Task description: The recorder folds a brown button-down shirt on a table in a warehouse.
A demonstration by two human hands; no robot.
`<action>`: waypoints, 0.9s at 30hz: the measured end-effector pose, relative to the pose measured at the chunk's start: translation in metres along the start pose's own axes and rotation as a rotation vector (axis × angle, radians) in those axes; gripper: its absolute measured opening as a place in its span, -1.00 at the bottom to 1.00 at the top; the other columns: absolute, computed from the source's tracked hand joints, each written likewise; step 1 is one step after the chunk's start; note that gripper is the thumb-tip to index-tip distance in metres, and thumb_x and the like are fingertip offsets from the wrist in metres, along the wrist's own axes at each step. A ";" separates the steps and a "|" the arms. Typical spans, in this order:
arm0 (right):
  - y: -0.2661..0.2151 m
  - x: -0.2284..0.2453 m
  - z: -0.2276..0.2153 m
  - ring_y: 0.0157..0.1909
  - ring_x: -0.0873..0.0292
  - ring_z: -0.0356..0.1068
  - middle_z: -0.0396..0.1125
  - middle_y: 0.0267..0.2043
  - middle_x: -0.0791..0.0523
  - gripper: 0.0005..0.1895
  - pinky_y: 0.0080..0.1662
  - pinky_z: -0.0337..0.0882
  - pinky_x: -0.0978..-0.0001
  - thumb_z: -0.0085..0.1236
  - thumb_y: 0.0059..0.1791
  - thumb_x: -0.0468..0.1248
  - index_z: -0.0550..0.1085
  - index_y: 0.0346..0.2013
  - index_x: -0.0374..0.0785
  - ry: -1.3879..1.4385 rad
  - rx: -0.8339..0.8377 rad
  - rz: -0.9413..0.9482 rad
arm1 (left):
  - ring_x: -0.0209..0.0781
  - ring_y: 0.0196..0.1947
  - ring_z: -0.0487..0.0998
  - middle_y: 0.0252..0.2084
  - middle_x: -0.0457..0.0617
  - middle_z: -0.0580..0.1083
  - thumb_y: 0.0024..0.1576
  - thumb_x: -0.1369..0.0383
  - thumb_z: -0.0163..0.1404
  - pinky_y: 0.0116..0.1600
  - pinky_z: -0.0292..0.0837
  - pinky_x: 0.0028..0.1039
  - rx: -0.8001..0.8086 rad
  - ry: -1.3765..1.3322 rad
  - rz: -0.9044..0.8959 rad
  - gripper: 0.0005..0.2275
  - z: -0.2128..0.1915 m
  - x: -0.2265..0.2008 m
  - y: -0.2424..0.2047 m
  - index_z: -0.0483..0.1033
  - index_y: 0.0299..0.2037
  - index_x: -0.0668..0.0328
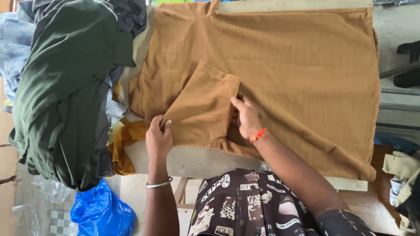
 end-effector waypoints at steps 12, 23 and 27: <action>-0.018 0.056 0.028 0.12 -0.06 0.38 0.30 0.28 -0.18 -0.25 0.11 0.42 0.13 0.14 -0.01 -0.33 0.12 0.45 -0.34 -0.925 -0.042 -0.631 | 0.11 0.00 0.58 0.00 0.16 0.55 0.20 0.36 0.12 0.05 0.48 -0.23 -0.092 0.067 0.153 -0.70 -0.005 -0.021 -0.003 0.46 0.10 0.25; -0.063 0.038 0.070 0.58 -0.13 -0.10 -0.11 0.57 -0.02 -0.23 0.47 -0.05 -0.12 0.11 0.05 -0.02 0.13 0.51 -0.07 -1.715 0.063 -0.978 | 0.19 0.54 0.12 0.54 0.22 0.14 0.25 0.24 -0.02 0.53 0.04 -0.09 0.062 0.425 0.541 -0.46 0.092 -0.075 -0.005 0.24 0.45 0.16; -0.048 0.024 0.063 0.58 -0.10 -0.22 -0.17 0.58 -0.01 -0.23 0.43 -0.18 -0.24 -0.02 0.01 0.16 0.13 0.48 0.04 -1.943 0.142 -0.815 | 0.20 0.51 -0.03 0.54 0.17 0.02 0.22 0.01 -0.10 0.47 -0.19 0.09 0.151 0.542 0.440 -0.37 0.113 -0.057 0.005 0.15 0.47 0.08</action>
Point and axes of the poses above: each hand's wrist, its own y-axis towards the middle knuckle, its own z-axis out of the palm, x = y × z, the point moved 8 cm from there along y, towards the middle knuckle
